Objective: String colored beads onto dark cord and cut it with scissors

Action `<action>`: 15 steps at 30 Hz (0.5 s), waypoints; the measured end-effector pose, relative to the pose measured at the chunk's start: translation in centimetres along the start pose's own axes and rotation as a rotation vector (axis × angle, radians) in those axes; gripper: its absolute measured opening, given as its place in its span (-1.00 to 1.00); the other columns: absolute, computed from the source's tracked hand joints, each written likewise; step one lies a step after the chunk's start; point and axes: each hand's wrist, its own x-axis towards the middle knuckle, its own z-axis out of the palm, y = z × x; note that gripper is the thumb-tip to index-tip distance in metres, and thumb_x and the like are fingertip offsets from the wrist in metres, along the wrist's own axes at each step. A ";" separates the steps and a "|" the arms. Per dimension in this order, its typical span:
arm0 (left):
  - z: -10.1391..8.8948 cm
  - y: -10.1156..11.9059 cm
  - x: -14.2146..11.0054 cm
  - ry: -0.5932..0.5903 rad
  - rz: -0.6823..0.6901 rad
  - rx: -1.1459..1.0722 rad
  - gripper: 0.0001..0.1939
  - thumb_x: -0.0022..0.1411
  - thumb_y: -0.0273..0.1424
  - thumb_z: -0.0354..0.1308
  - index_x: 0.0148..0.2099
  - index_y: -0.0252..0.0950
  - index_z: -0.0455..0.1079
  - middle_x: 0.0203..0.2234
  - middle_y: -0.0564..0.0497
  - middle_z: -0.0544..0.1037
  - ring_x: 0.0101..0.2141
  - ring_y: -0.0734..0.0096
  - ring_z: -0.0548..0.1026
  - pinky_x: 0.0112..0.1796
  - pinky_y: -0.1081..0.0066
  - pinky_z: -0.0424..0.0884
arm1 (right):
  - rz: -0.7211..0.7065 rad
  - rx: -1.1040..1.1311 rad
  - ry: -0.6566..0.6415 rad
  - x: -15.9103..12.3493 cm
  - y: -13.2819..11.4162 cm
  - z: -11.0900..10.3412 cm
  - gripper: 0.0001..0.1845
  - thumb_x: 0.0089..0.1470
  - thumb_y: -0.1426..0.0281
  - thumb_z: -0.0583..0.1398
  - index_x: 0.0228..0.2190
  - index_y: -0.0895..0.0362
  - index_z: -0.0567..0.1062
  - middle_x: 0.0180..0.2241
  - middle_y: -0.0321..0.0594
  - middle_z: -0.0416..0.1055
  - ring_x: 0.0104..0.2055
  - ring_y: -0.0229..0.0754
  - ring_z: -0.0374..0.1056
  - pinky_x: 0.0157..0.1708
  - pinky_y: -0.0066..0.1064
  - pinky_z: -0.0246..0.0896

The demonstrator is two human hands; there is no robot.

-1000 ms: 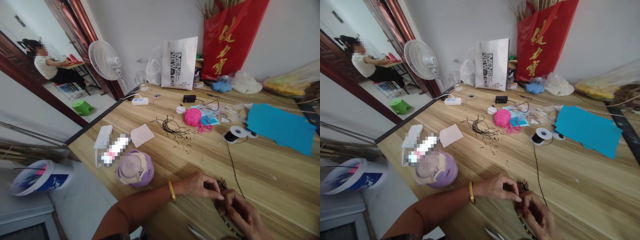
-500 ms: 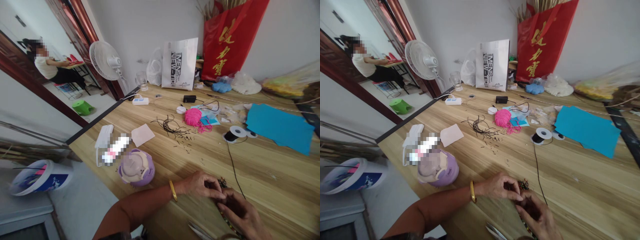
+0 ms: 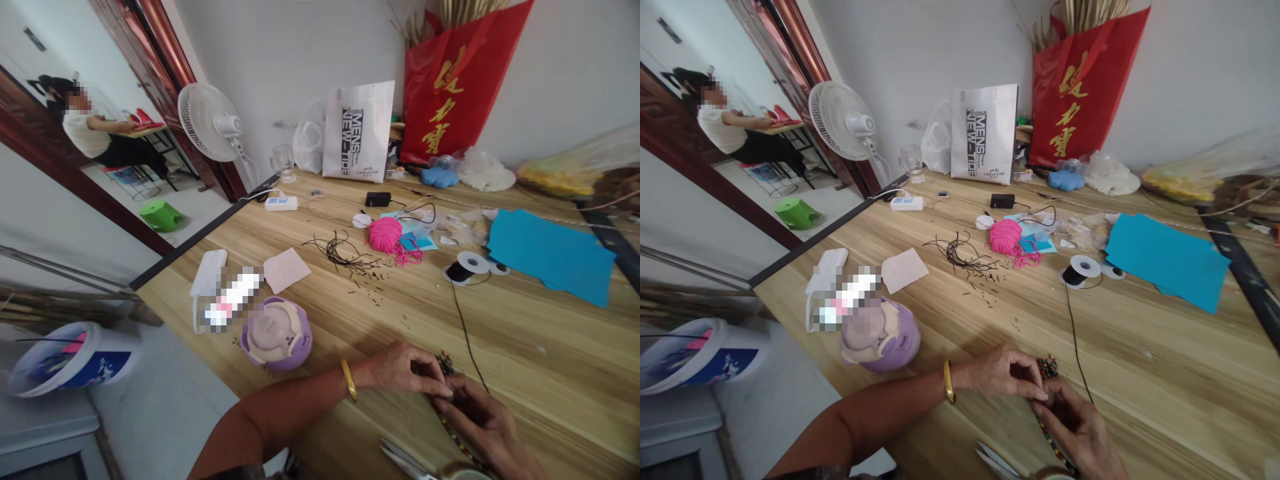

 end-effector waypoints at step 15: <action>-0.2 -0.1 -0.1 -0.002 -0.006 0.071 -0.76 0.05 -0.30 0.29 -0.33 -0.41 0.50 -0.49 0.06 0.49 -0.45 0.57 0.37 -0.36 0.57 0.27 | 0.005 -0.015 -0.049 -0.2 -0.3 -0.6 -0.73 0.04 0.15 0.22 -0.42 0.12 0.52 -0.54 -0.22 0.44 -0.52 -0.22 0.35 -0.56 -0.53 0.27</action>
